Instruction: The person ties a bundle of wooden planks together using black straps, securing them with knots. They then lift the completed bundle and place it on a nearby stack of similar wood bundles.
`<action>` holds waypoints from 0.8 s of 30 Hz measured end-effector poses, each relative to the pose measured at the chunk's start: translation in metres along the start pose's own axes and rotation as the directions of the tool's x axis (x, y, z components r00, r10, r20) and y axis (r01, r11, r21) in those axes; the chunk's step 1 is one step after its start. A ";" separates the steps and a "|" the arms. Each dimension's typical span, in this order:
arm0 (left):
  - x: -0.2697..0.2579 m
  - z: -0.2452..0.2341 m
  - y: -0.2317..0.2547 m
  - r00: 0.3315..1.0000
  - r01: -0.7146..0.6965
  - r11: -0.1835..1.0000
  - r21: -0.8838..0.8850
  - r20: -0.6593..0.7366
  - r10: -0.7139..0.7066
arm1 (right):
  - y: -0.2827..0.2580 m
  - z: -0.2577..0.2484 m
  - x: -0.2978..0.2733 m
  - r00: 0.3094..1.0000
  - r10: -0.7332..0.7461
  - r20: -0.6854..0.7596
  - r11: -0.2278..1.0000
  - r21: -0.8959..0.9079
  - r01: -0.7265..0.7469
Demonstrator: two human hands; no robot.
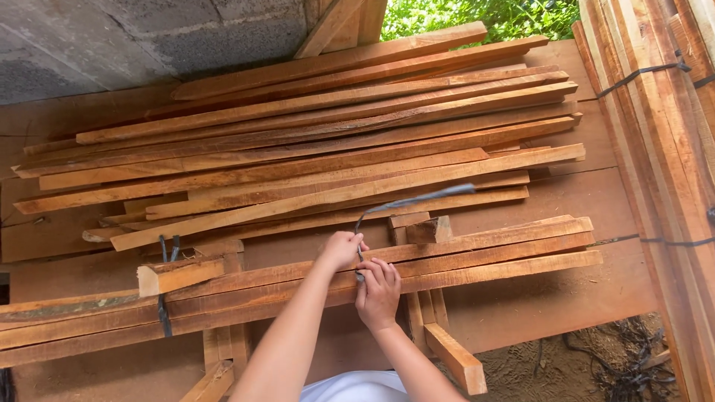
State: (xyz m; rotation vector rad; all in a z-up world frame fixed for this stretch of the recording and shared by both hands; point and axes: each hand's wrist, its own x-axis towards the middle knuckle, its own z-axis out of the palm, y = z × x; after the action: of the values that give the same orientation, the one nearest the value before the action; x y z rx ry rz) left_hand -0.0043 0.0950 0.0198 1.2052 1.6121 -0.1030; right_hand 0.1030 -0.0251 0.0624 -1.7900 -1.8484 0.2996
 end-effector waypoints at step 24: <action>0.061 0.032 0.000 0.968 0.221 0.776 -0.590 0.037 -0.247 | 0.004 0.006 0.010 0.984 0.158 0.087 0.973 0.158 -0.170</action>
State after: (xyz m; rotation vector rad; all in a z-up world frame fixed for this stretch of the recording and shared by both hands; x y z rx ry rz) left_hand 0.0224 0.1149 -0.0411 0.5193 1.6526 0.2594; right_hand 0.1036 -0.0139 0.0571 -1.8401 -1.6731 0.5711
